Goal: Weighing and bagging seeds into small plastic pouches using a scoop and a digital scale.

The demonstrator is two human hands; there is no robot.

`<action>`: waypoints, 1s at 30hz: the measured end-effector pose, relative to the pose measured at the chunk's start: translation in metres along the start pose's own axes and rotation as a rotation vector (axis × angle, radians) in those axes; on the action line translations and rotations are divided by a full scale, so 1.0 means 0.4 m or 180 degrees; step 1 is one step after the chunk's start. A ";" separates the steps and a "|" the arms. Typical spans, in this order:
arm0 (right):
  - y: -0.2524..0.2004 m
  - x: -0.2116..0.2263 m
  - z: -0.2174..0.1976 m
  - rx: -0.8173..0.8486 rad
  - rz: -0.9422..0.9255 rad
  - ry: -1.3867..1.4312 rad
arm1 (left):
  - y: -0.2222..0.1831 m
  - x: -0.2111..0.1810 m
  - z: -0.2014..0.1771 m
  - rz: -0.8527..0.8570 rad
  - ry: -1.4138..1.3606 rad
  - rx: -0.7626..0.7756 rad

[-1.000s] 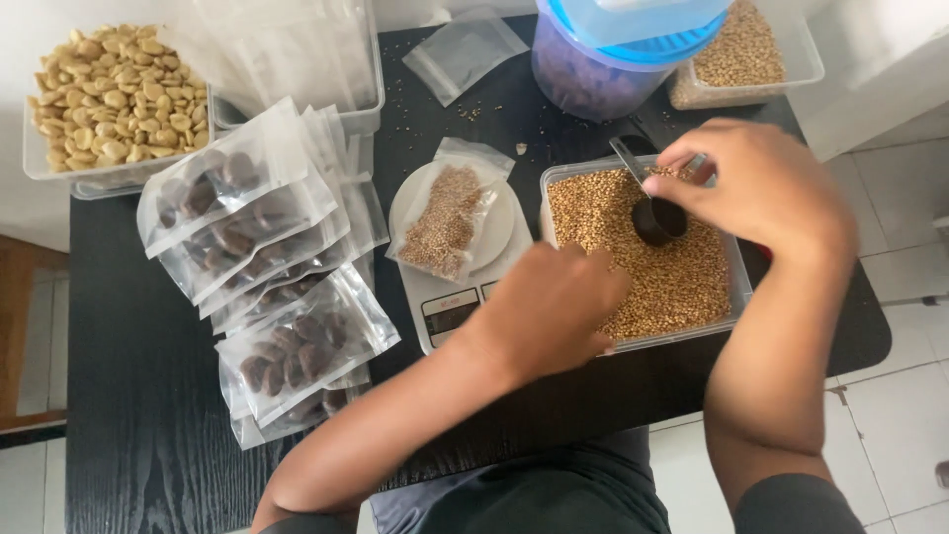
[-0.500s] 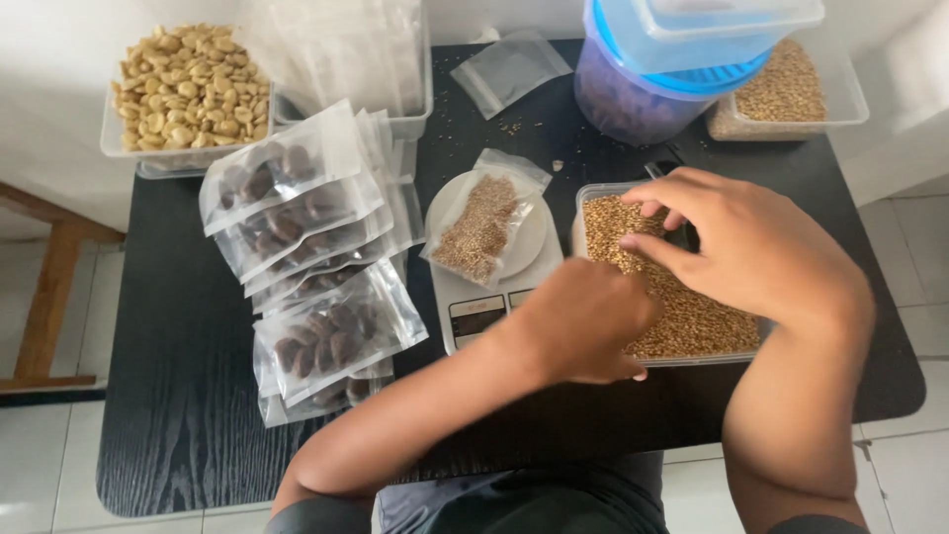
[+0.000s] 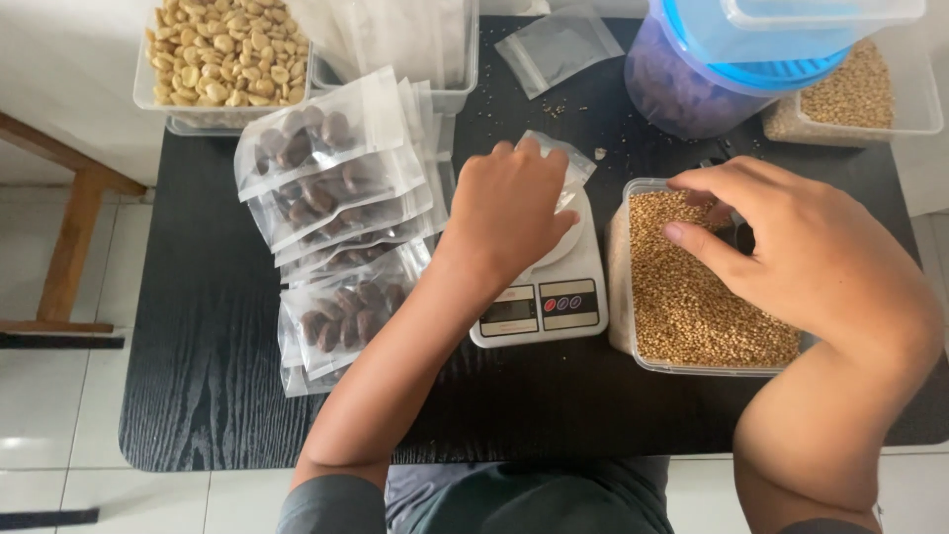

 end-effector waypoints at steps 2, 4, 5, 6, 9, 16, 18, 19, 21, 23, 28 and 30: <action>0.005 0.012 0.014 0.0036 -0.0010 -0.0091 | 0.003 0.003 0.024 -0.0079 0.0025 -0.0014; 0.008 0.023 0.022 0.0029 -0.0089 -0.0146 | 0.017 -0.002 0.025 -0.0173 0.0500 -0.0290; 0.008 0.025 0.023 0.0033 -0.0086 -0.0155 | 0.023 -0.013 0.038 -0.0174 0.0491 -0.0292; 0.009 0.026 0.023 0.0016 -0.0079 -0.0157 | 0.026 -0.012 0.049 -0.0359 0.0614 -0.0292; 0.004 0.031 0.027 0.0042 -0.0074 -0.0169 | 0.025 -0.025 0.087 -0.0665 0.0716 -0.0042; 0.005 0.022 0.031 0.0061 0.0027 -0.0283 | 0.025 -0.003 0.123 -0.0911 0.0417 0.0651; 0.001 0.020 0.033 0.0019 -0.0047 -0.0242 | 0.023 0.004 0.132 -0.0960 0.0326 0.0769; 0.000 0.021 0.029 -0.0033 -0.0134 -0.0215 | 0.024 0.012 0.138 -0.1023 0.0232 0.0872; 0.001 0.013 0.026 -0.0011 -0.0056 -0.0225 | 0.026 0.013 0.156 -0.1041 0.0181 0.0965; -0.002 -0.001 0.026 0.0021 0.0031 -0.0233 | 0.025 0.012 0.187 -0.1053 0.0125 0.1070; -0.011 -0.001 0.002 -0.0145 -0.0134 -0.0191 | 0.038 0.034 0.202 -0.1026 0.0581 0.0869; -0.014 -0.005 -0.003 -0.0151 -0.0129 -0.0143 | 0.035 0.040 0.176 -0.1061 0.0701 0.0547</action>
Point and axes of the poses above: each hand's wrist, its own y-axis towards the middle knuckle, its own z-axis out of the palm, x = y × z, the point moved 10 cm from there along y, towards the middle knuckle, and after that the axes turned 8 degrees about z, right-handed, at the moved point
